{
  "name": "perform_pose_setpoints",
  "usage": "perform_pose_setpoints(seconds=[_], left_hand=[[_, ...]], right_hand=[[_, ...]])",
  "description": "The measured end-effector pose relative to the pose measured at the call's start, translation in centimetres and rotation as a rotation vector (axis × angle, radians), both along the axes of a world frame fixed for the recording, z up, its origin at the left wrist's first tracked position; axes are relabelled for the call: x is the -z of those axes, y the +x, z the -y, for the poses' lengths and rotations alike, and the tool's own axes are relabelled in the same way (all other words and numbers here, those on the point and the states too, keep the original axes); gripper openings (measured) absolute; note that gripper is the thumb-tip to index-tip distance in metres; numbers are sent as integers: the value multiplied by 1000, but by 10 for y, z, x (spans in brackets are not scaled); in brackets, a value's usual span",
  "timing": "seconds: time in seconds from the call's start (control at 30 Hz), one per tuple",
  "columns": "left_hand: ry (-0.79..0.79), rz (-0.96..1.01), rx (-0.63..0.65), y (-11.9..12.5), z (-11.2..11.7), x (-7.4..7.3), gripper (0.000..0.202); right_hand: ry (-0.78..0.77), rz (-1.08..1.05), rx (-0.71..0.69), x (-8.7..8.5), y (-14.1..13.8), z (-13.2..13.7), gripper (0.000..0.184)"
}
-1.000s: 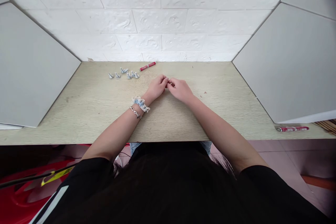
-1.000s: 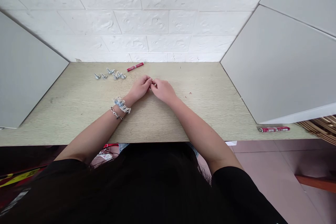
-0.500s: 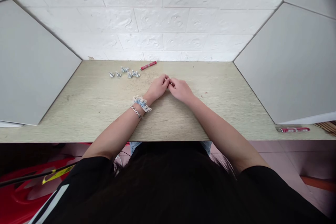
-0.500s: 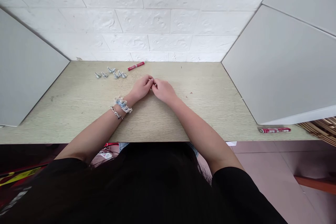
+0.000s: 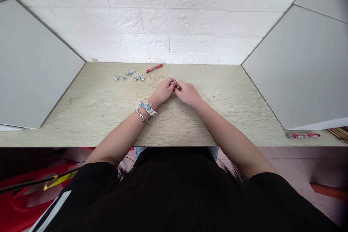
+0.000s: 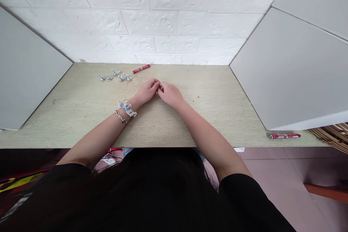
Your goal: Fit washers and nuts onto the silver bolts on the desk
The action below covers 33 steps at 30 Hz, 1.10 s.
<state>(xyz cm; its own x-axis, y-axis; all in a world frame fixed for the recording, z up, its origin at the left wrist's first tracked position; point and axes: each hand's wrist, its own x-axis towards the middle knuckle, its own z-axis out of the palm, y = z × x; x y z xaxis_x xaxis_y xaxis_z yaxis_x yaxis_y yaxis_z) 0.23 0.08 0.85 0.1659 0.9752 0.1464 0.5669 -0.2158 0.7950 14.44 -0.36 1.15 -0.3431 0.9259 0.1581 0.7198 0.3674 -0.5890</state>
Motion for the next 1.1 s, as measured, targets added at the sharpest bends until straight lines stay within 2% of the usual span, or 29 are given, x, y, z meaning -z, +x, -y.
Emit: perform_pose_setpoints(seconds=[0.2,0.37,0.5,0.67,1.0,1.1], left_hand=[[-70,155,-36,2,1,-4,19],[-95,149,-48,3,2,-7,21],[-91,156,-46,2,1,-4,22],[-99,190,-40,2,-1,-2,22],[-97,194,-68,-1,-4,2,23],[-107,207,-66,0,-3,1,22]], right_hand=[[-35,-36,18,-1,0,1,28],[-54,-105,50,0,0,0,30],[-28,-126,20,2,1,-2,27],[-15,-162,30,1,2,-2,36],[16,-181,-14,3,0,-1,22],[8,-177,-19,1,1,0,31]])
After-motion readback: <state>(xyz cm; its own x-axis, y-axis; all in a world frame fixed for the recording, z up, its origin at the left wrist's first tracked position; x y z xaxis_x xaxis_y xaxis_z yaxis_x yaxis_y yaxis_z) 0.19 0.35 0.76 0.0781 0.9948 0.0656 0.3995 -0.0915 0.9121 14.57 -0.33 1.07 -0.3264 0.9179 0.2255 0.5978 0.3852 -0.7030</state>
